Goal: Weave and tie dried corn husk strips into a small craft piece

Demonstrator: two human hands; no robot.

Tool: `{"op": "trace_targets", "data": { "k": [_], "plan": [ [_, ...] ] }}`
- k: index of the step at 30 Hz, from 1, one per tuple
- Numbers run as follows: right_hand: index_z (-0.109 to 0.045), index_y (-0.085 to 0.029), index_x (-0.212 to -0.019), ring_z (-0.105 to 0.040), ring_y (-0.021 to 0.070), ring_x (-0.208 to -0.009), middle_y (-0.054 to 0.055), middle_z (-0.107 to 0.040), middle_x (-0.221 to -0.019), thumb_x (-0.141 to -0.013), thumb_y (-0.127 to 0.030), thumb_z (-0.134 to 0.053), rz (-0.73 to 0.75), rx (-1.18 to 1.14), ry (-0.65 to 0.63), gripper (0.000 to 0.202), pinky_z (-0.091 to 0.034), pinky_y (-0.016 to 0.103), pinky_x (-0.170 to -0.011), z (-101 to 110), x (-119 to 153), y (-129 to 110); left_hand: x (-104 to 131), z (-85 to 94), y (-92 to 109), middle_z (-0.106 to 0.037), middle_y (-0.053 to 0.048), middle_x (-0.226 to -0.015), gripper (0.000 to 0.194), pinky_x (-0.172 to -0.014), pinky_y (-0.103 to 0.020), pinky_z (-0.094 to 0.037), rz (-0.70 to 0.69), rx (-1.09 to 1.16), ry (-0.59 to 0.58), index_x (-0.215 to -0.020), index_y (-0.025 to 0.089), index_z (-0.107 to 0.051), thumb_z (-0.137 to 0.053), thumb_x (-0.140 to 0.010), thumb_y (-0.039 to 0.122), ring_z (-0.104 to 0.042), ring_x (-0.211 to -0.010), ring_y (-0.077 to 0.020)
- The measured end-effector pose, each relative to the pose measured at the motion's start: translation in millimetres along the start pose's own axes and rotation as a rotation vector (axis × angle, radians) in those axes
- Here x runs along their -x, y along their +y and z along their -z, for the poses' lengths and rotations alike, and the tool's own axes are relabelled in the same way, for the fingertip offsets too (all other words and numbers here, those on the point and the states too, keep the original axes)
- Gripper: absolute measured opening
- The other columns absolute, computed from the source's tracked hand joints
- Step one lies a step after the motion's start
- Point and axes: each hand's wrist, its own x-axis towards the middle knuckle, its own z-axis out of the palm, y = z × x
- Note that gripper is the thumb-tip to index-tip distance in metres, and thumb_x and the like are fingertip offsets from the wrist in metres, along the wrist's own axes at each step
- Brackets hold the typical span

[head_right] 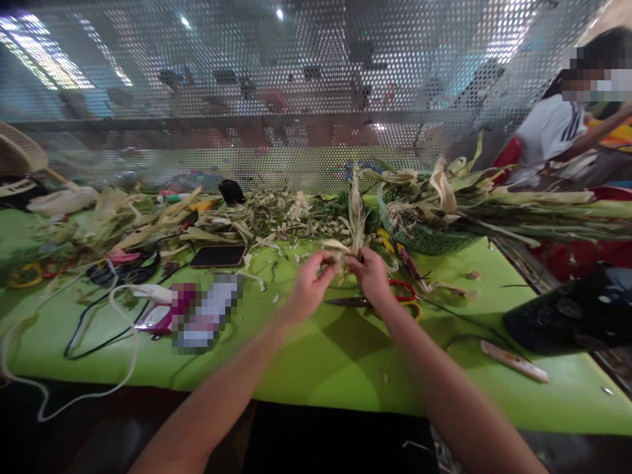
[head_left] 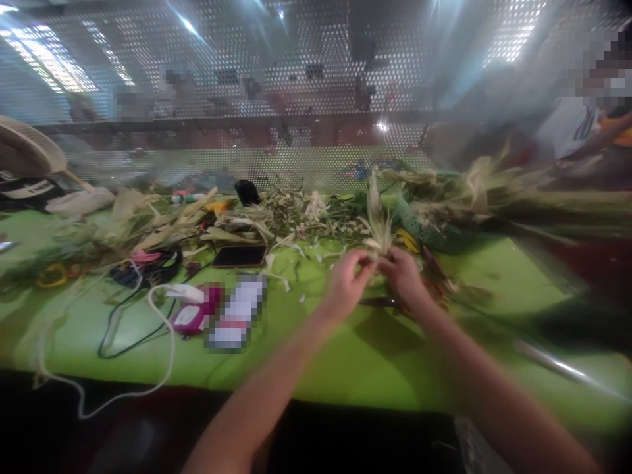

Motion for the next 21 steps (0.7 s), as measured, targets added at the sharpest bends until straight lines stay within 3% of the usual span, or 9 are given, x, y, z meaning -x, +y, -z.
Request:
{"op": "trace_targets", "data": {
  "k": [2, 5, 7, 10, 12, 15, 21],
  "plan": [
    [-0.055, -0.020, -0.065, -0.045, 0.0148, -0.057, -0.001, -0.052, -0.058, -0.072, -0.042, -0.061, -0.063, 0.091, 0.069, 0.024, -0.033, 0.027, -0.054, 6, -6, 5, -5, 19.0, 9, -0.064, -0.005, -0.085, 0.013, -0.075, -0.031, -0.048, -0.003, 0.103, 0.127, -0.093, 0.021, -0.060, -0.057, -0.089, 0.033, -0.059, -0.079, -0.0169],
    [-0.054, -0.020, -0.060, -0.044, 0.0145, -0.053, -0.002, -0.049, -0.052, -0.069, -0.043, -0.064, -0.104, 0.191, 0.144, 0.027, -0.032, 0.027, -0.051, 11, -13, 10, -13, 57.5, 23, -0.060, 0.000, -0.076, 0.009, -0.073, -0.032, -0.047, -0.130, 0.205, 0.616, -0.088, 0.025, -0.056, -0.061, -0.087, 0.033, -0.057, -0.072, -0.0155],
    [-0.056, -0.020, -0.059, -0.045, 0.0144, -0.053, -0.002, -0.051, -0.051, -0.067, -0.044, -0.067, -0.114, 0.137, 0.148, 0.028, -0.034, 0.027, -0.051, 11, -14, 10, -17, 79.5, 25, -0.056, 0.002, -0.074, 0.007, -0.074, -0.033, -0.047, -0.205, 0.272, 0.831, -0.082, 0.026, -0.054, -0.060, -0.086, 0.029, -0.054, -0.067, -0.0138],
    [-0.061, -0.018, -0.064, -0.049, 0.0149, -0.055, 0.000, -0.059, -0.057, -0.065, -0.047, -0.071, -0.151, -0.011, 0.120, 0.031, -0.038, 0.027, -0.052, 7, -9, 2, -22, 94.0, 15, -0.056, 0.002, -0.077, 0.011, -0.072, -0.029, -0.046, -0.141, 0.326, 0.901, -0.083, 0.025, -0.054, -0.063, -0.084, 0.030, -0.053, -0.067, -0.0108],
    [-0.066, -0.016, -0.071, -0.053, 0.0158, -0.058, 0.002, -0.064, -0.065, -0.063, -0.048, -0.075, -0.195, -0.123, 0.058, 0.033, -0.041, 0.028, -0.055, 3, -4, -6, -24, 89.0, 0, -0.058, 0.002, -0.080, 0.013, -0.072, -0.027, -0.046, -0.015, 0.319, 0.833, -0.086, 0.024, -0.057, -0.066, -0.082, 0.032, -0.054, -0.071, -0.0103],
    [-0.071, -0.017, -0.079, -0.059, 0.0161, -0.065, 0.003, -0.069, -0.075, -0.062, -0.045, -0.079, -0.223, -0.271, -0.019, 0.034, -0.047, 0.028, -0.063, -2, 5, -17, -23, 64.2, -25, -0.061, 0.001, -0.080, 0.017, -0.066, -0.026, -0.046, 0.274, 0.279, 0.528, -0.086, 0.020, -0.060, -0.067, -0.081, 0.035, -0.056, -0.069, -0.0104],
    [-0.073, -0.020, -0.073, -0.062, 0.0171, -0.074, 0.002, -0.070, -0.076, -0.057, -0.038, -0.084, -0.162, -0.379, -0.062, 0.026, -0.050, 0.032, -0.076, -9, 13, -25, -14, 6.4, -48, -0.063, -0.001, -0.074, 0.013, -0.061, -0.028, -0.049, 0.422, 0.249, 0.131, -0.083, 0.018, -0.059, -0.060, -0.083, 0.031, -0.059, -0.064, -0.0138]
  ]
}}
